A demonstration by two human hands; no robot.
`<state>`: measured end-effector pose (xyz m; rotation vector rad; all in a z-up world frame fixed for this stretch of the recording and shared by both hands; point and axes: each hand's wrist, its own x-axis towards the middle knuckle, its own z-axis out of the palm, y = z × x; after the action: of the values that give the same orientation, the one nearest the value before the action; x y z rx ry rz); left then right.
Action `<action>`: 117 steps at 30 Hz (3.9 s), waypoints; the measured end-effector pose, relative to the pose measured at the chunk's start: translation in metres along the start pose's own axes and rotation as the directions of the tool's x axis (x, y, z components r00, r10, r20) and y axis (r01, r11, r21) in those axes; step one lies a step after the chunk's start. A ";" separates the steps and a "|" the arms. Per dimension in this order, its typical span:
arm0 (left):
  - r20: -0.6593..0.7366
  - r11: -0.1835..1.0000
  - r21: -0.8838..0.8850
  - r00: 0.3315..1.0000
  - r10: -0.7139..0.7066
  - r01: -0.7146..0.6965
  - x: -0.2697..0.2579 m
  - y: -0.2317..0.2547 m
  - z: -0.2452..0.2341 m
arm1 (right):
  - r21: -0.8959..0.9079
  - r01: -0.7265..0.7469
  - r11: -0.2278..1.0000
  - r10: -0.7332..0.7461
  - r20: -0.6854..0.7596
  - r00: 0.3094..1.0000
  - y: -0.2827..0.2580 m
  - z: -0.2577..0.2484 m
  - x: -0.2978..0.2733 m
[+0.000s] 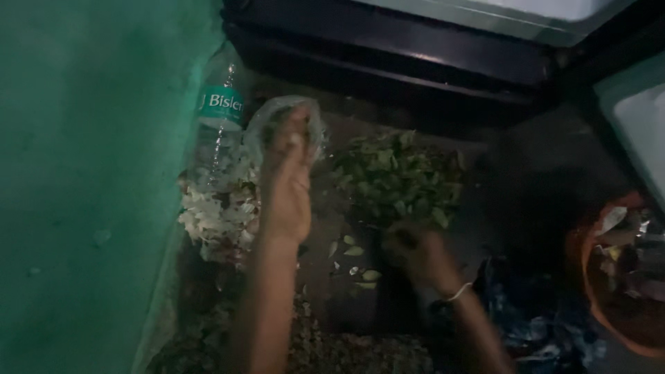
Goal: The person sits on the floor and sorts through a pile of green leaves, picking them up and placing them into a clear plastic bag. The person handles the leaves by hand, separating them from the pile and transferring them into the bag.
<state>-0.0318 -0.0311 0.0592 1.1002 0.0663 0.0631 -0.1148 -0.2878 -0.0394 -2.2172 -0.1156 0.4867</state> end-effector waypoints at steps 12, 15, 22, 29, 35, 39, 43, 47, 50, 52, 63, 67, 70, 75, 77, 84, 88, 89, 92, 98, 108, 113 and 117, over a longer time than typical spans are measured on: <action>0.345 0.260 0.931 0.843 -0.412 -0.254 -0.035 -0.044 0.014 | -0.578 0.212 0.788 -0.056 0.276 0.960 0.057 0.089 -0.020; 0.230 0.112 0.973 0.801 -0.553 -0.202 -0.043 -0.066 0.006 | -0.637 0.191 0.746 -0.115 0.159 0.980 0.061 0.080 -0.021; 0.015 -0.087 0.991 0.733 -0.680 -0.101 -0.056 -0.099 -0.005 | -0.186 -0.253 0.949 0.256 -0.006 0.967 -0.023 -0.007 -0.002; 0.091 -0.089 0.978 0.765 -0.638 -0.190 -0.071 -0.158 -0.033 | -0.060 0.220 0.974 -0.193 0.301 0.934 -0.030 0.003 -0.015; 0.057 0.105 0.994 0.943 -0.327 -0.024 -0.056 -0.135 -0.062 | -0.450 0.161 0.878 0.089 0.484 0.870 -0.017 0.063 -0.021; 0.020 0.164 0.986 0.957 -0.290 0.030 -0.059 -0.114 -0.067 | -0.525 0.219 0.823 0.031 0.426 0.904 0.004 0.083 -0.021; -0.125 -0.070 0.992 0.893 -0.432 0.105 -0.071 -0.118 -0.074 | -0.442 0.285 0.851 -0.169 0.283 0.944 0.031 0.108 -0.026; -0.138 -0.162 0.985 0.860 -0.491 0.065 -0.078 -0.130 -0.074 | -0.447 0.121 0.886 0.069 0.385 0.920 0.014 0.109 -0.022; -0.130 -0.168 0.984 0.851 -0.509 0.050 -0.082 -0.137 -0.078 | -0.434 0.219 0.874 -0.026 0.408 0.912 0.001 0.096 -0.024; -0.095 -0.152 0.988 0.898 -0.430 0.032 -0.086 -0.144 -0.083 | -0.296 0.142 0.945 0.003 0.439 0.898 -0.003 0.087 -0.016; -0.168 -0.104 0.985 0.862 -0.478 0.135 -0.079 -0.131 -0.079 | 0.842 -0.221 0.493 0.212 0.130 0.968 -0.033 0.006 -0.012; -0.092 -0.052 0.996 0.854 -0.511 0.076 -0.079 -0.135 -0.084 | 0.859 -0.223 0.461 0.184 0.153 0.971 -0.021 0.021 -0.012; 0.015 -0.042 0.998 0.864 -0.503 -0.042 -0.078 -0.138 -0.087 | 0.642 -0.237 0.729 0.234 0.092 0.968 -0.013 0.047 -0.008; 0.000 0.039 0.999 0.921 -0.390 0.016 -0.061 -0.122 -0.081 | 0.117 0.377 0.919 -0.386 0.059 0.921 -0.022 0.125 -0.034; -0.015 0.169 0.983 0.952 -0.306 0.070 -0.054 -0.104 -0.073 | -0.276 0.383 0.882 -0.262 0.388 0.884 -0.022 0.153 -0.039; -0.129 0.787 0.138 0.798 -0.588 0.602 -0.051 -0.092 -0.050 | -0.451 0.560 0.695 -0.406 0.396 0.823 0.014 0.176 -0.031; -0.010 0.804 -0.166 0.814 -0.580 0.571 -0.048 -0.122 -0.051 | -0.300 0.422 0.856 -0.324 0.324 0.889 0.000 0.154 -0.023; 0.011 0.789 -0.210 0.808 -0.589 0.577 -0.047 -0.130 -0.051 | -0.088 0.353 0.931 -0.332 0.194 0.923 -0.004 0.140 -0.017; 0.047 0.735 -0.347 0.794 -0.606 0.582 -0.042 -0.149 -0.043 | 0.576 -0.023 0.817 0.094 -0.095 0.991 -0.013 0.087 0.001; -0.046 0.731 -0.174 0.736 -0.676 0.660 -0.048 -0.186 -0.018 | 0.962 -0.079 0.261 0.294 -0.001 0.956 -0.014 0.009 0.003; -0.064 0.511 -0.150 0.507 -0.859 0.847 -0.078 -0.178 0.036 | 0.849 0.424 0.314 -0.045 -0.433 0.900 -0.024 0.006 -0.011; -0.007 0.578 -0.102 0.581 -0.814 0.809 -0.060 -0.177 0.033 | 0.861 0.458 0.218 0.086 -0.485 0.870 -0.015 -0.016 -0.009; 0.092 0.742 -0.232 0.774 -0.627 0.629 -0.038 -0.128 0.029 | 0.842 0.481 0.243 0.108 -0.516 0.849 -0.003 -0.034 -0.008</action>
<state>-0.0645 -0.1180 -0.0405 0.7742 0.4144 -0.5365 -0.1094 -0.3126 -0.0155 -0.9392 0.1568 -0.1985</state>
